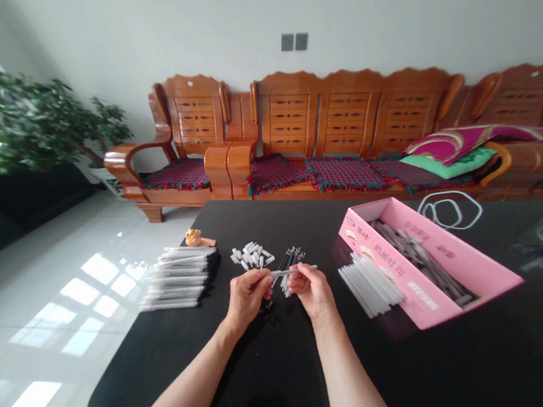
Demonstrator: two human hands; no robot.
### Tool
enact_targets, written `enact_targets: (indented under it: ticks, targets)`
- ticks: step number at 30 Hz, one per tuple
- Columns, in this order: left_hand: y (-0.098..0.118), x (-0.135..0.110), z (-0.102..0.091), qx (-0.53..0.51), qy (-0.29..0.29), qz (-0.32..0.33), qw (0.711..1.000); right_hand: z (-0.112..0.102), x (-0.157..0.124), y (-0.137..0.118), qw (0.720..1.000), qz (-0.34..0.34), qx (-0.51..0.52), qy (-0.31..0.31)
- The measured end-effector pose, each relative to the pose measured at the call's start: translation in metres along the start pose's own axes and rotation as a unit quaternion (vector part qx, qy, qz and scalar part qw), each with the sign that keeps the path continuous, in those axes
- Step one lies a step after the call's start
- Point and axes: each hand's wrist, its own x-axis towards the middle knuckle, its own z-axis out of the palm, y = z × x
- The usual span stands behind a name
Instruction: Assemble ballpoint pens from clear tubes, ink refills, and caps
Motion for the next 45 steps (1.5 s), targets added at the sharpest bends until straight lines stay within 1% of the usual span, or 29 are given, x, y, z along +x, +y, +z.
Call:
enact_targets:
  ticks: [2,4,9,12,15,18,21,23,25,26,28,29,30,31,32,35,39,45]
  targets:
    - [0.002,-0.001,0.000,0.030,-0.010,0.029,0.999,0.001,-0.001,-0.002,1.000,0.008,-0.002,0.016]
    - [0.003,0.000,0.000,0.043,-0.015,0.038,0.998,0.001,-0.002,-0.003,1.000,0.010,-0.003,0.025]
    - [0.001,0.003,-0.003,0.011,-0.016,-0.009,1.000,0.000,0.000,0.001,1.000,-0.011,-0.009,0.003]
    - [-0.003,0.007,-0.005,-0.031,0.002,-0.053,0.998,0.003,0.000,0.004,0.999,-0.034,-0.016,-0.018]
    - [-0.010,0.010,-0.009,-0.097,0.035,-0.086,0.991,0.008,-0.003,0.003,0.998,-0.037,-0.029,-0.044]
    - [-0.016,0.014,-0.020,-0.133,0.089,-0.090,0.983,0.009,-0.004,0.000,0.997,-0.046,-0.031,-0.057]
    - [-0.019,0.018,-0.037,-0.123,0.154,-0.092,0.976,0.008,-0.004,-0.003,0.996,-0.064,-0.032,-0.059]
    - [-0.020,0.020,-0.052,-0.082,0.215,-0.098,0.968,0.007,-0.004,-0.003,0.995,-0.070,-0.036,-0.060]
    - [-0.021,0.019,-0.071,0.004,0.300,-0.106,0.948,0.006,-0.004,-0.003,0.995,-0.072,-0.040,-0.060]
    - [-0.022,0.018,-0.082,0.063,0.345,-0.108,0.930,0.006,-0.004,-0.003,0.995,-0.072,-0.041,-0.061]
    - [-0.025,0.014,-0.104,0.166,0.440,-0.117,0.875,0.006,-0.004,-0.002,0.995,-0.071,-0.043,-0.063]
    - [-0.027,0.012,-0.115,0.200,0.477,-0.125,0.846,0.007,-0.004,-0.002,0.995,-0.070,-0.044,-0.064]
    - [-0.030,0.010,-0.124,0.222,0.501,-0.138,0.825,0.007,-0.004,-0.002,0.994,-0.069,-0.045,-0.064]
    - [-0.033,0.008,-0.133,0.234,0.516,-0.155,0.809,0.007,-0.004,-0.002,0.994,-0.069,-0.047,-0.065]
    - [-0.036,0.006,-0.141,0.242,0.525,-0.170,0.798,0.007,-0.004,-0.003,0.994,-0.070,-0.047,-0.066]
    - [-0.045,0.001,-0.157,0.249,0.542,-0.193,0.779,0.006,-0.004,-0.003,0.994,-0.072,-0.044,-0.069]
    - [-0.050,-0.001,-0.167,0.273,0.552,-0.226,0.755,0.006,-0.004,-0.003,0.994,-0.070,-0.046,-0.068]
    - [-0.056,0.001,-0.176,0.279,0.526,-0.264,0.759,0.006,-0.006,-0.003,0.994,-0.069,-0.046,-0.065]
